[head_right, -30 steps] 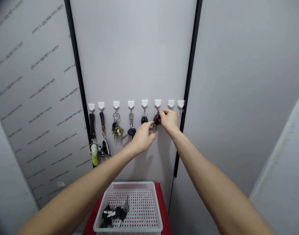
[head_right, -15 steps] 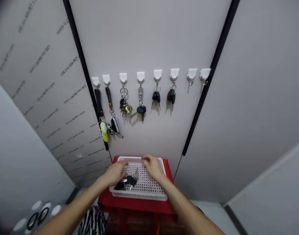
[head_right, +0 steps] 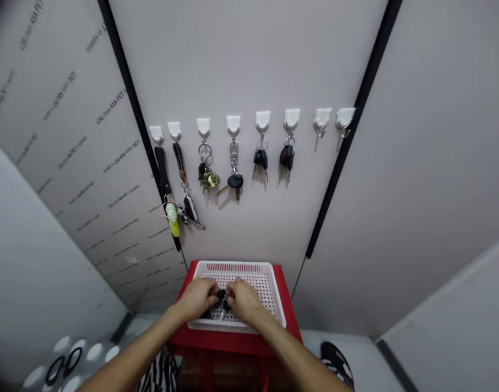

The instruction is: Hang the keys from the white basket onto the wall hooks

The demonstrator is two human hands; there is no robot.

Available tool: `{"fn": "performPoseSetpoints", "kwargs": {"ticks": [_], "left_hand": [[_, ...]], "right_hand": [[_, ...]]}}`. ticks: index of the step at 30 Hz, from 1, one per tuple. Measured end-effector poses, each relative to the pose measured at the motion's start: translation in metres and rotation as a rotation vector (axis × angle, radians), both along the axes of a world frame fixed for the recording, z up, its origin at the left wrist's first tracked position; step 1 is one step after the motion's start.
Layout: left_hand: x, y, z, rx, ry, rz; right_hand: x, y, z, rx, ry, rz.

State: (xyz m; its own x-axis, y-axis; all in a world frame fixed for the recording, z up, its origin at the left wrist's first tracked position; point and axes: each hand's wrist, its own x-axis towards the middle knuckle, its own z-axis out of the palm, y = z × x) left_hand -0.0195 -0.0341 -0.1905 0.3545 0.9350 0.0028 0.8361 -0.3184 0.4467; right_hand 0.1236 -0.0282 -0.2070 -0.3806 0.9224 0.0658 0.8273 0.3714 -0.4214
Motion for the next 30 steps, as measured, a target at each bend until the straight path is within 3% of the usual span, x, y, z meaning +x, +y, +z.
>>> {"fn": "performPoseSetpoints", "kwargs": {"ticks": [5, 9, 14, 22, 26, 30], "left_hand": [[0.004, 0.015, 0.014, -0.166, -0.6, 0.093], [0.013, 0.021, 0.033, -0.129, -0.796, 0.11], [0.041, 0.013, 0.068, 0.044, -0.757, -0.062], [0.094, 0.01, 0.163, 0.472, -0.608, -0.218], [0.115, 0.017, 0.203, 0.525, -0.55, -0.232], [0.133, 0.022, 0.233, 0.556, -0.491, -0.236]], "right_hand": [[0.013, 0.0, 0.035, 0.054, 0.292, -0.023], [0.027, 0.003, 0.067, -0.082, 0.551, -0.123], [0.044, 0.005, 0.107, -0.032, 0.741, -0.196], [0.082, 0.014, 0.21, 0.378, 0.844, -0.318], [0.103, 0.018, 0.255, 0.538, 0.867, -0.36], [0.119, 0.025, 0.286, 0.623, 0.854, -0.407]]}}
